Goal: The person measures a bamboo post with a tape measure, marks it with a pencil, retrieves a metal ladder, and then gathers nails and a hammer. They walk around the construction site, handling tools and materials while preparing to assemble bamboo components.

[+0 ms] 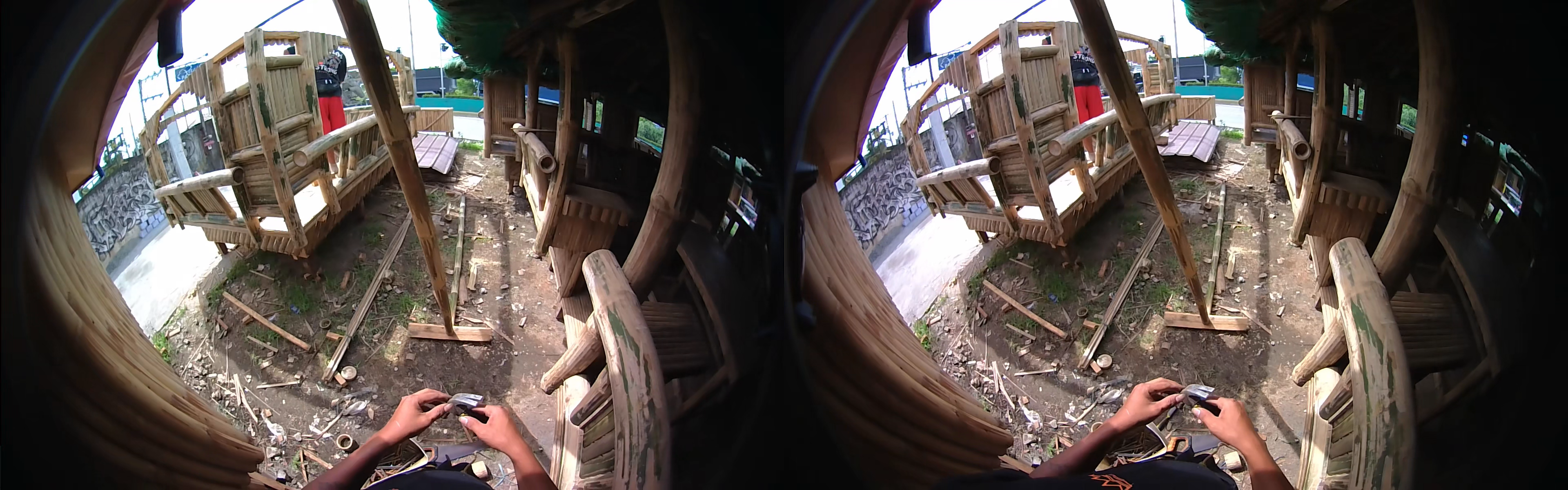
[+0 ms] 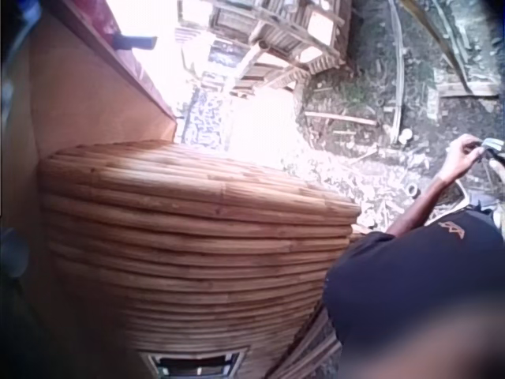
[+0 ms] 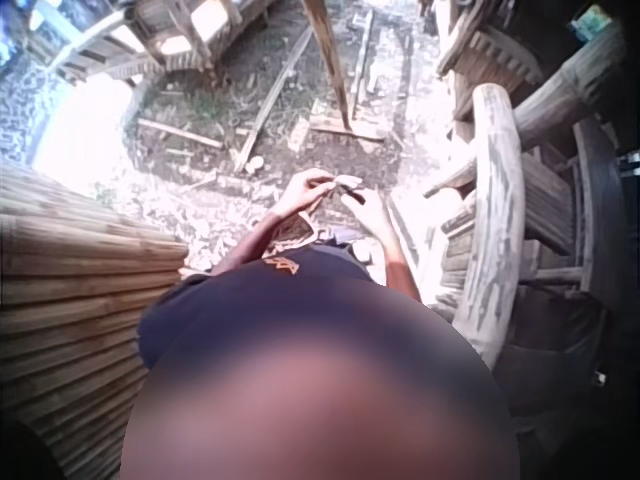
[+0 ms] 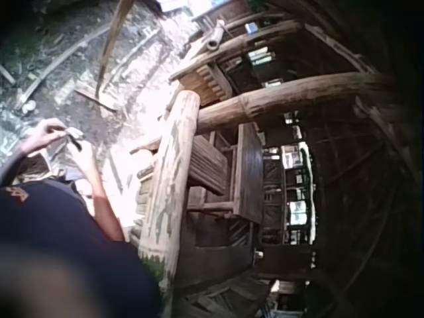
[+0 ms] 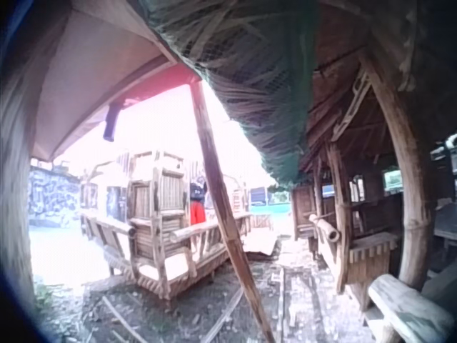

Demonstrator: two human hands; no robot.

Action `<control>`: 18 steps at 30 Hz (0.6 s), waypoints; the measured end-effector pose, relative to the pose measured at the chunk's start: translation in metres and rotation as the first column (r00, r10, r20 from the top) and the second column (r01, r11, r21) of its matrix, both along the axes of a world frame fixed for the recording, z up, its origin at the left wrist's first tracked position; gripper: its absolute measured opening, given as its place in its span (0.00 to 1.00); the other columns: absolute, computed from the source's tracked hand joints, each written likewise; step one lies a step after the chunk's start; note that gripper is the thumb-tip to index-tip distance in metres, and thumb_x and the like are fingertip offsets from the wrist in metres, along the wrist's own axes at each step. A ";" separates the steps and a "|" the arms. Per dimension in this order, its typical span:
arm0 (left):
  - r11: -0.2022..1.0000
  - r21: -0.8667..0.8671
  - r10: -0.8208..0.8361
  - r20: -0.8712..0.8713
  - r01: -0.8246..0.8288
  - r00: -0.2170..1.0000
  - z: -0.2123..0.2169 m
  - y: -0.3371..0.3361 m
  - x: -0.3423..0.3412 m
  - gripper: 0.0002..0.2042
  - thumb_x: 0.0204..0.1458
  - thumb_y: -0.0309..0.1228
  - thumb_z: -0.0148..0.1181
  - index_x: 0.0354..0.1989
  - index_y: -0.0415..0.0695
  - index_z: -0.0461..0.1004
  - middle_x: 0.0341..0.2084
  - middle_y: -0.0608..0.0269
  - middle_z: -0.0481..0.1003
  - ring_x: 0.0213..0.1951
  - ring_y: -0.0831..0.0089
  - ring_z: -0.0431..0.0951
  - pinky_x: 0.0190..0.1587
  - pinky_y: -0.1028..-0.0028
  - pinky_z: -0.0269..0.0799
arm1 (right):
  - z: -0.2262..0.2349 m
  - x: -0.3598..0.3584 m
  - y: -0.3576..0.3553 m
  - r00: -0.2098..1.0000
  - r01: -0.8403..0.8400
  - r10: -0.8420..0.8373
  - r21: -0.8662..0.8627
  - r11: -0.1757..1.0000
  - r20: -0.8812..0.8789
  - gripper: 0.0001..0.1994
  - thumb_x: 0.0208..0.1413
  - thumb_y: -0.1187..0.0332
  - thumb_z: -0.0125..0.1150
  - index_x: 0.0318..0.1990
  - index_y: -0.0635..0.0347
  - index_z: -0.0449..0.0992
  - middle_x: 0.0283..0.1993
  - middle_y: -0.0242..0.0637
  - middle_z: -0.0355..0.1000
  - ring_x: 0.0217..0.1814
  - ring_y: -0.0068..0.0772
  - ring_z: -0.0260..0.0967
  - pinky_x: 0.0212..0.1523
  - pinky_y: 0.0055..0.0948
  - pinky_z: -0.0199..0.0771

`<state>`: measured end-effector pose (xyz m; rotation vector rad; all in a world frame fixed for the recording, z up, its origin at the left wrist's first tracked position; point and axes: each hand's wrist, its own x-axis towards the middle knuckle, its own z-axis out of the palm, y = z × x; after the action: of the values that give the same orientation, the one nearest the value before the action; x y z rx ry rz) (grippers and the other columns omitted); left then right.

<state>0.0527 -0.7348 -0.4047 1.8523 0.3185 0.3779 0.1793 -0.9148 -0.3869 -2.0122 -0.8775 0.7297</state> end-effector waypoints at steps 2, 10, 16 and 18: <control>1.000 0.009 0.005 -0.015 -0.005 1.000 0.003 -0.001 0.002 0.13 0.55 0.33 0.63 0.45 0.38 0.78 0.39 0.58 0.79 0.39 0.74 0.81 0.42 0.74 0.77 | -0.002 0.003 0.000 1.000 -0.007 0.008 0.042 0.999 -0.005 0.21 0.51 0.58 0.66 0.47 0.65 0.79 0.34 0.45 0.80 0.36 0.33 0.78 0.40 0.30 0.74; 0.999 0.008 0.048 0.022 -0.048 0.999 0.009 0.003 0.000 0.12 0.56 0.30 0.63 0.45 0.37 0.78 0.42 0.60 0.76 0.43 0.75 0.78 0.47 0.74 0.75 | 0.003 0.001 0.010 0.998 -0.021 0.025 0.058 0.998 -0.059 0.21 0.53 0.60 0.65 0.49 0.67 0.77 0.43 0.49 0.79 0.45 0.36 0.78 0.47 0.32 0.74; 0.954 -0.295 0.074 0.069 -0.051 0.995 -0.012 0.006 -0.007 0.15 0.59 0.31 0.59 0.51 0.36 0.72 0.38 0.62 0.77 0.40 0.78 0.75 0.45 0.76 0.72 | 0.001 -0.001 0.021 0.997 -0.065 0.069 0.122 0.990 -0.033 0.20 0.54 0.60 0.64 0.48 0.67 0.78 0.39 0.46 0.79 0.41 0.32 0.77 0.45 0.31 0.73; 0.945 -0.324 0.064 0.067 -0.039 0.996 -0.021 0.009 -0.009 0.17 0.61 0.35 0.56 0.51 0.35 0.72 0.38 0.63 0.76 0.38 0.79 0.73 0.43 0.76 0.70 | -0.003 -0.002 0.023 0.990 -0.055 0.065 0.082 0.995 -0.122 0.20 0.54 0.60 0.64 0.48 0.67 0.78 0.41 0.48 0.79 0.44 0.35 0.78 0.47 0.32 0.74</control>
<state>0.0441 -0.7254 -0.4260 1.5071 0.3543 0.4059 0.1769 -0.8918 -0.3897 -1.8570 -0.8832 0.8318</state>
